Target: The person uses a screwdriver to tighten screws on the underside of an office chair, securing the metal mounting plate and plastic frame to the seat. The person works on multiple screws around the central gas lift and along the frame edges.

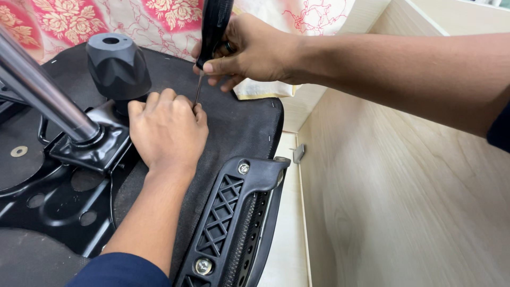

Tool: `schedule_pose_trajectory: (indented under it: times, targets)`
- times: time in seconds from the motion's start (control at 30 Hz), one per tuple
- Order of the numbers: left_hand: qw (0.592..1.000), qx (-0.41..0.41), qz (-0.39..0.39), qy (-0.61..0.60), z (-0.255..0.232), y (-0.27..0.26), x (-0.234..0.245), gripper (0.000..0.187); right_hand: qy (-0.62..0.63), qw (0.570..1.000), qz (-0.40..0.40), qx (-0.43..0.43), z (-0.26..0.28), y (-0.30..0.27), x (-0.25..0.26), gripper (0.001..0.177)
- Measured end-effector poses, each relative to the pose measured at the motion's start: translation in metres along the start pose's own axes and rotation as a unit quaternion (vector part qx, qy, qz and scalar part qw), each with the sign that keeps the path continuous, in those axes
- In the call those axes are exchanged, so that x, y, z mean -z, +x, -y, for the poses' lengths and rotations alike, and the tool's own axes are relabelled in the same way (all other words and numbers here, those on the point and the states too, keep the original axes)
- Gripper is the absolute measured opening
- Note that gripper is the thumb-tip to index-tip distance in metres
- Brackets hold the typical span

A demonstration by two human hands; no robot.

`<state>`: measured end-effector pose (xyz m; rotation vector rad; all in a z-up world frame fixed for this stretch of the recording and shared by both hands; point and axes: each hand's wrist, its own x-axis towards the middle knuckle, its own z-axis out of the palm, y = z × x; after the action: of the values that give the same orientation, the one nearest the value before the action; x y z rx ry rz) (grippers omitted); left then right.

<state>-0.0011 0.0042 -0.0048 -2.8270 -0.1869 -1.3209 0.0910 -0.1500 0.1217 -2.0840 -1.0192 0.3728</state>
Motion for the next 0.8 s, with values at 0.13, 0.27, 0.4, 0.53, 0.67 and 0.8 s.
schedule_pose_trajectory:
  times: [0.13, 0.27, 0.4, 0.53, 0.67, 0.8]
  targets:
    - [1.000, 0.001, 0.008, 0.007, -0.002, 0.000, 0.001, 0.026, -0.045, 0.999, -0.019, -0.015, 0.009, -0.006, -0.003, 0.031]
    - [1.000, 0.001, 0.009, 0.013, 0.000, -0.001, 0.001, 0.026, -0.048, 0.999, -0.019, -0.015, 0.010, -0.007, -0.006, 0.030]
    - [0.999, 0.006, 0.040, 0.030, -0.001, 0.001, -0.001, 0.029, -0.023, 1.000, 0.000, -0.002, 0.007, -0.005, -0.002, 0.030]
    - [0.999, 0.010, 0.032, 0.019, -0.002, 0.003, -0.001, 0.028, -0.008, 1.000, 0.010, -0.002, 0.005, -0.004, -0.002, 0.033]
    - [0.999, 0.005, 0.022, 0.022, 0.000, 0.000, -0.002, 0.027, -0.017, 1.000, 0.024, 0.007, 0.004, -0.004, 0.003, 0.035]
    - [1.000, -0.002, 0.010, 0.019, 0.001, 0.000, 0.000, 0.027, -0.003, 1.000, 0.013, -0.019, 0.006, -0.003, 0.016, 0.034]
